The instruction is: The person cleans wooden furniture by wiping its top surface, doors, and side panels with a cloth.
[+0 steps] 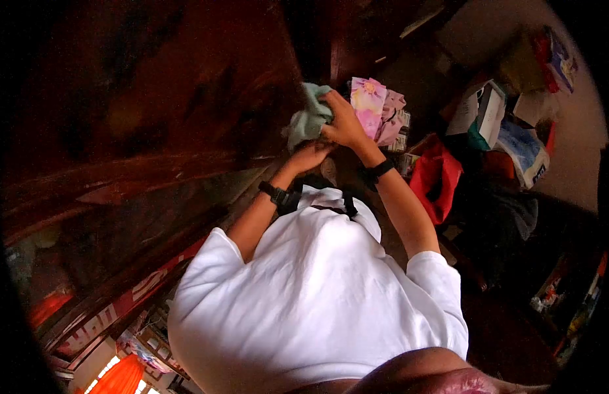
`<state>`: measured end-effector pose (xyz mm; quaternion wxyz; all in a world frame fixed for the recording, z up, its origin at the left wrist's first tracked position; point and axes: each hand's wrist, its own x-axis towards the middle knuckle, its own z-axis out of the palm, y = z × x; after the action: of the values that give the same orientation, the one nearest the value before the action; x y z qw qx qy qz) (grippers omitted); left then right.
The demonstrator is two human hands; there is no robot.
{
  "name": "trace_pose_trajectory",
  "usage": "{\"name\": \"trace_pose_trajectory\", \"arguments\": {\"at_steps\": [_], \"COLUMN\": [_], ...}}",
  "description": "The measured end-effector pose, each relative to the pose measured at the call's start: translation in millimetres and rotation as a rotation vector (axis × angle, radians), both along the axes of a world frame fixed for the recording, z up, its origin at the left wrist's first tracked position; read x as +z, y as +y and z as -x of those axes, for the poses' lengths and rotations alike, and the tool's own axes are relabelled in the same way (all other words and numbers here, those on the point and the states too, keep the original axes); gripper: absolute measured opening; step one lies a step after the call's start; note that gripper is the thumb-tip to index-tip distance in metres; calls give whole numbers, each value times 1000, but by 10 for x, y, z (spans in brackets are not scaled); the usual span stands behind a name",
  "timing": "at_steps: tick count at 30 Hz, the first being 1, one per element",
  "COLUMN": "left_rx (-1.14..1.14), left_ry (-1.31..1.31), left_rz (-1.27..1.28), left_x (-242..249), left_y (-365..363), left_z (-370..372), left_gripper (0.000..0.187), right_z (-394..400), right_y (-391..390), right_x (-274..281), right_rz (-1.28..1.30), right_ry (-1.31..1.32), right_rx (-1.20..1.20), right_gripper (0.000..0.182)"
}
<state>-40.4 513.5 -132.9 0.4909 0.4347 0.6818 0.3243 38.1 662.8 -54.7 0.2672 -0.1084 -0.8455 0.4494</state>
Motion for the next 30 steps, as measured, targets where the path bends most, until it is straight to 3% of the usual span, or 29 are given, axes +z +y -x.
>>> {"name": "trace_pose_trajectory", "arguments": {"at_steps": [2, 3, 4, 6, 8, 12, 14, 15, 16, 18, 19, 20, 22, 23, 26, 27, 30], "left_rx": [275, 391, 403, 634, 594, 608, 787, 805, 801, 906, 811, 836, 819, 703, 763, 745, 701], "left_ry": [41, 9, 9, 65, 247, 245, 34, 110, 139, 376, 648, 536, 218, 631, 788, 765, 845], "left_rz": [-209, -267, -270, -386, -709, -903, -1237, -1285, -1295, -1188, -990, -840, -944, -850, -970, -906, -673], "left_x": [-144, 331, 406, 481, 697, 1684, 1946, 2007, 1998, 2017, 1775, 1580, 1309, 1253, 1155, 1148, 780], "left_y": [220, 366, 446, 650, 1041, 1265, 1339, 1392, 1401, 1385, 1335, 1175, 1254, 1191, 1083, 1042, 969], "left_z": [104, 52, 18, 74, 323, 363, 184, 148, 77, -130, -51, -35, -11, 45, 57, 45, 164], "left_gripper": [41, 45, 45, 47, 48, 36, 39, 49, 49, 54, 55, 48, 43, 42, 37, 38, 61], "right_z": [-61, -75, -129, -113, 38, 152, 140, 126, 118, 22, -53, 79, -78, -91, -66, -91, -104], "right_y": [153, 277, 326, 538, 850, 1113, 1116, 1174, 1195, 1164, 1125, 993, 944, 892, 796, 785, 820], "right_x": [-36, 28, 54, 69, 503, 1075, 1202, 1217, 1126, 956, 950, 668, 704, 732, 766, 827, 845], "right_rz": [-45, -22, 2, -115, -67, -59, -75, -46, -40, 109, 122, 109, 299, 301, 226, 262, 359], "right_ry": [21, 39, 51, 151, 253, 404, 464, 407, 432, 221, 279, 261, 62, 68, 190, 199, 129], "right_rx": [-80, -182, -276, -291, -452, -333, -245, -190, -177, -196, -222, -277, -224, -201, -184, -173, -175], "right_gripper": [54, 54, 55, 53, 53, 54, 54, 50, 50, 50, 52, 51, 49, 47, 45, 45, 44]}}
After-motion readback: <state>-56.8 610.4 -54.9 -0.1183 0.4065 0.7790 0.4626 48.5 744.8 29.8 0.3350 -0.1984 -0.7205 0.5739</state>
